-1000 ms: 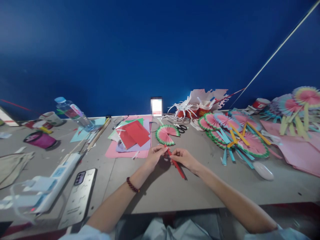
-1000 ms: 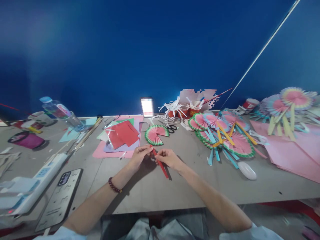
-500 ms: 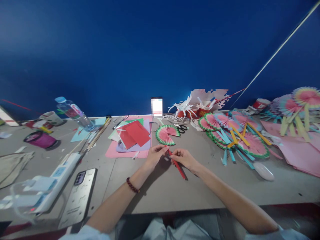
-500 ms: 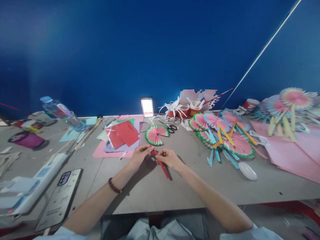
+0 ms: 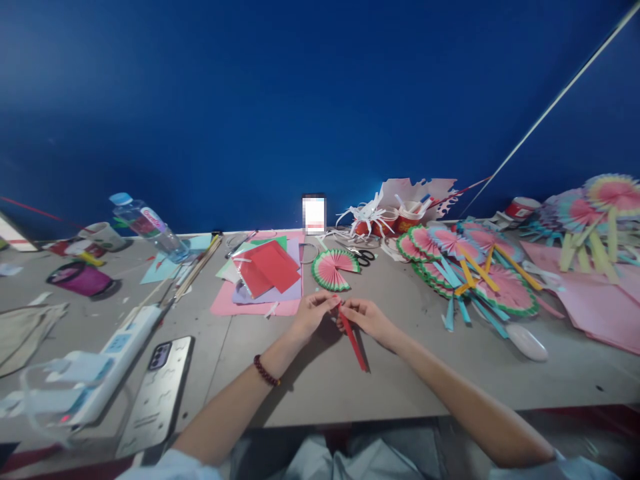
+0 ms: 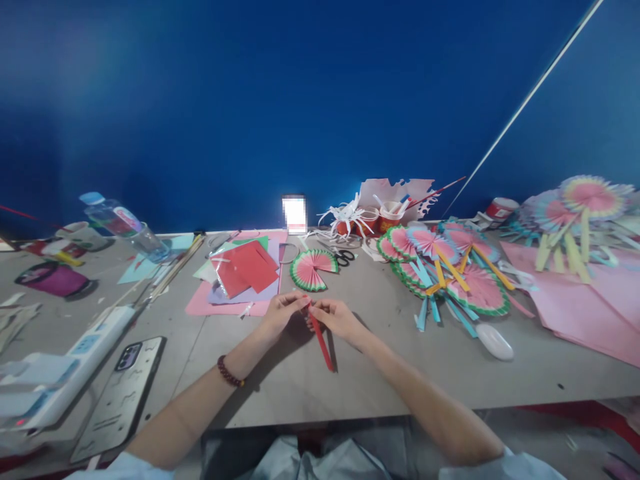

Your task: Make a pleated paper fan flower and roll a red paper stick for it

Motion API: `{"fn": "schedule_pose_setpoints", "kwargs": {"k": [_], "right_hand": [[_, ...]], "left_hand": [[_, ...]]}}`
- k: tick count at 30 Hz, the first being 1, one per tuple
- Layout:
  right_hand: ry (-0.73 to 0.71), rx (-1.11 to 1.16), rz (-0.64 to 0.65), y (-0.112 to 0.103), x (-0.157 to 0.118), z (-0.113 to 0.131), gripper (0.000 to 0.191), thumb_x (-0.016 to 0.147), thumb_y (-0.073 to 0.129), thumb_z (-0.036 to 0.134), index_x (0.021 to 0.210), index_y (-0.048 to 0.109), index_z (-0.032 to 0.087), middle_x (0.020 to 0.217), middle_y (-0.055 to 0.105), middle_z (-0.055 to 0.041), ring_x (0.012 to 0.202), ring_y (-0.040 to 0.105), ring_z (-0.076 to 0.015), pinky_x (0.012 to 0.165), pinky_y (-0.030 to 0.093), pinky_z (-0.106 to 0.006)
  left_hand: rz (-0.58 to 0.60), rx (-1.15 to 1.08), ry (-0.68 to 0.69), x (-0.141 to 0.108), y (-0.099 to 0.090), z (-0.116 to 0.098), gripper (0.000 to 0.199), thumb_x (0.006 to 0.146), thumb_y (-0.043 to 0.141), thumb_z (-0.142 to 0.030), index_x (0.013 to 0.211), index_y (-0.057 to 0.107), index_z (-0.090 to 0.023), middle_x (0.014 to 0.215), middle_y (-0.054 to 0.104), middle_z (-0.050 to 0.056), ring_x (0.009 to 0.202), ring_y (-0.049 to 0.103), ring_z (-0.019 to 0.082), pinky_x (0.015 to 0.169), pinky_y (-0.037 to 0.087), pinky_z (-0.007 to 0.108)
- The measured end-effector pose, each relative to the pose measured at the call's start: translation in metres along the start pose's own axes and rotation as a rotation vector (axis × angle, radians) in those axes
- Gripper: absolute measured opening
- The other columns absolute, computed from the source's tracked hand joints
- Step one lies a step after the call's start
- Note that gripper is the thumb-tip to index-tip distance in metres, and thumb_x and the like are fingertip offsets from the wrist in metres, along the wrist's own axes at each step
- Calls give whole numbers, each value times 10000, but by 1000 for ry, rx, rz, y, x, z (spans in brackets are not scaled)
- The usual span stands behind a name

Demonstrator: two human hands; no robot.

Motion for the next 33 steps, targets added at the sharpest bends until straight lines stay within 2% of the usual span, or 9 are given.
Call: {"fn": "schedule_pose_setpoints", "kwargs": {"k": [4, 7, 11, 14, 20, 24, 29, 33], "right_hand": [[-96, -64, -34, -5, 1, 10, 482, 675, 756, 612, 692, 607, 154, 624, 668, -22, 587, 614, -133, 637, 500, -287], [-114, -92, -46, -7, 0, 12, 474, 680, 750, 611, 682, 615, 156, 631, 671, -21, 585, 604, -120, 625, 486, -266], [-99, -108, -50, -6, 0, 11, 483, 681, 737, 623, 692, 620, 155, 620, 670, -9, 577, 608, -115, 615, 487, -258], [-73, -71, -61, -5, 0, 8, 489, 675, 741, 623, 727, 621, 152, 618, 668, -7, 560, 610, -115, 595, 496, -258], [11, 16, -38, -5, -1, 1, 500, 647, 793, 572, 841, 636, 139, 663, 692, -23, 572, 642, -133, 505, 474, -223], [25, 124, -32, -7, 0, 0, 504, 646, 790, 592, 811, 645, 139, 627, 685, -24, 534, 621, -128, 443, 443, -203], [25, 243, 34, 0, -1, 1, 431, 677, 816, 513, 798, 666, 127, 609, 679, -23, 552, 621, -112, 607, 534, -229], [71, 192, 23, 0, -2, -4, 382, 746, 765, 487, 835, 655, 132, 636, 680, -22, 516, 611, -107, 515, 502, -210]], "left_hand": [[28, -29, -31, -3, 6, 2, 400, 673, 778, -520, 578, 678, -144, 595, 595, 25, 589, 532, 127, 615, 435, 278], [21, -45, -32, -4, 6, 3, 372, 698, 763, -500, 592, 690, -151, 589, 597, 28, 577, 533, 129, 605, 428, 279], [9, -47, -21, -2, 3, 2, 318, 699, 760, -455, 572, 700, -169, 602, 610, 35, 574, 522, 127, 589, 420, 270], [-11, -40, -24, 0, -1, 2, 315, 683, 767, -476, 630, 735, -167, 619, 634, 36, 569, 525, 123, 586, 426, 264], [-70, -118, -93, 5, -10, 14, 464, 581, 833, -558, 765, 749, -141, 617, 656, 31, 558, 555, 120, 604, 473, 270], [0, -180, -97, 6, -4, 16, 435, 561, 879, -478, 800, 737, -143, 671, 685, 49, 598, 597, 137, 634, 483, 285], [60, -189, -78, 3, 3, 13, 357, 597, 873, -427, 772, 731, -151, 664, 666, 40, 608, 585, 124, 639, 465, 272], [73, -170, -58, 4, 4, 11, 319, 603, 862, -401, 765, 728, -161, 663, 664, 39, 622, 588, 138, 647, 472, 283]]}}
Point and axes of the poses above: each hand's wrist, its own x-axis towards the middle knuckle, its own y-axis out of the palm, z = x × y, the point moved 10 cm from there along x, towards the middle knuckle
